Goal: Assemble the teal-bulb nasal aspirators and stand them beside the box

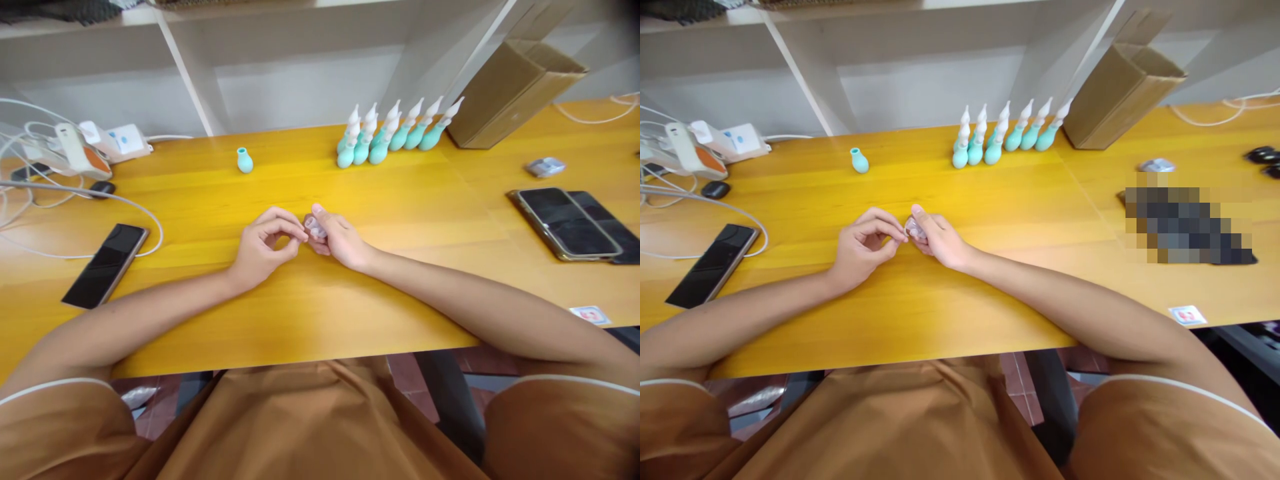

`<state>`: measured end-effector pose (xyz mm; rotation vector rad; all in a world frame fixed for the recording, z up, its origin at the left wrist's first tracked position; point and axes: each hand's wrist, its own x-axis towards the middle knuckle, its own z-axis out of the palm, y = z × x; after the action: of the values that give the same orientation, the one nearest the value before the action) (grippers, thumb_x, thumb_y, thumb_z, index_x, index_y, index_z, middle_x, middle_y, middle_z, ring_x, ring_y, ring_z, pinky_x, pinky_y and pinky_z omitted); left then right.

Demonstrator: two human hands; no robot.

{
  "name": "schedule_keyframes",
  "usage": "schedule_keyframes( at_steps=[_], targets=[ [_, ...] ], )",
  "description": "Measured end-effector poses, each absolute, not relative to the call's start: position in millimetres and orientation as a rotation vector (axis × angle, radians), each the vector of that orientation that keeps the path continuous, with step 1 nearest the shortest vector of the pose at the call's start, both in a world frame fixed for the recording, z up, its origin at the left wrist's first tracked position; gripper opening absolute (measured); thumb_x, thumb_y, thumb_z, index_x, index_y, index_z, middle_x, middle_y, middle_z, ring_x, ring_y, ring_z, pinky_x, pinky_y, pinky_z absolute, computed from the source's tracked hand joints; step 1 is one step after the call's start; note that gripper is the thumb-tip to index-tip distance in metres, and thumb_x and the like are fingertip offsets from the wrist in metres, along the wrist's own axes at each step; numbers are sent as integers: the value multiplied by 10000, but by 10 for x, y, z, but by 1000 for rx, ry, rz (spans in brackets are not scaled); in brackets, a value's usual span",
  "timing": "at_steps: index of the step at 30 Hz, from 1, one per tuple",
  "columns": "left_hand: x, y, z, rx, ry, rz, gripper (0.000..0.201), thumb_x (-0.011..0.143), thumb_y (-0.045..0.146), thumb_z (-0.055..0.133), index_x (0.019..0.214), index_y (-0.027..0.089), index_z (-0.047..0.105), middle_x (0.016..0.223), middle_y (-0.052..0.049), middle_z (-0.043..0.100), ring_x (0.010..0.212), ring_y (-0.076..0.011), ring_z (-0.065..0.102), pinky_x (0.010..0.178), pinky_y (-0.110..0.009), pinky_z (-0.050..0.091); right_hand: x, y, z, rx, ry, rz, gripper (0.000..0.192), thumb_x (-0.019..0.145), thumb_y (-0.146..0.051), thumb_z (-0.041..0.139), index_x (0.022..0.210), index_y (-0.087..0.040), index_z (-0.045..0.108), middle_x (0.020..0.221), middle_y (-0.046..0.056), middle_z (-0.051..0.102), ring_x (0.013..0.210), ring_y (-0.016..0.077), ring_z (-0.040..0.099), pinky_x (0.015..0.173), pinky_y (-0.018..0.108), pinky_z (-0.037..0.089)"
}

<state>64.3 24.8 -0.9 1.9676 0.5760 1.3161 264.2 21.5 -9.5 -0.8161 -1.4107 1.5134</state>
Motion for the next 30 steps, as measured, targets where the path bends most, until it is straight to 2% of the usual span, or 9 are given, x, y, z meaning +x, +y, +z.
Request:
schedule_keyframes(
  at_steps=[8,15,30],
  targets=[
    [674,238,-31,1850,532,1261,76,937,170,812,902,222,768,942,-36,747,890,-164,729,859,-340,625,2600,141,-52,-929,-1469,1418,794,998,-964,418,699,-236,528,512,-70,355,446,103,314,445,294,256],
    [685,205,-31,1824,635,1278,180,932,199,832,858,206,668,884,-6,684,842,-142,695,833,-313,606,2559,119,-38,-918,-1467,1369,786,990,-963,445,673,-245,490,514,-67,369,441,97,331,436,302,253],
    [688,211,-47,1889,604,1293,183,942,212,838,878,218,666,915,-17,673,863,-153,665,820,-316,589,2566,101,-43,-965,-1501,1329,790,1002,-959,413,667,-246,466,516,-56,390,462,104,345,453,301,271]
  ],
)
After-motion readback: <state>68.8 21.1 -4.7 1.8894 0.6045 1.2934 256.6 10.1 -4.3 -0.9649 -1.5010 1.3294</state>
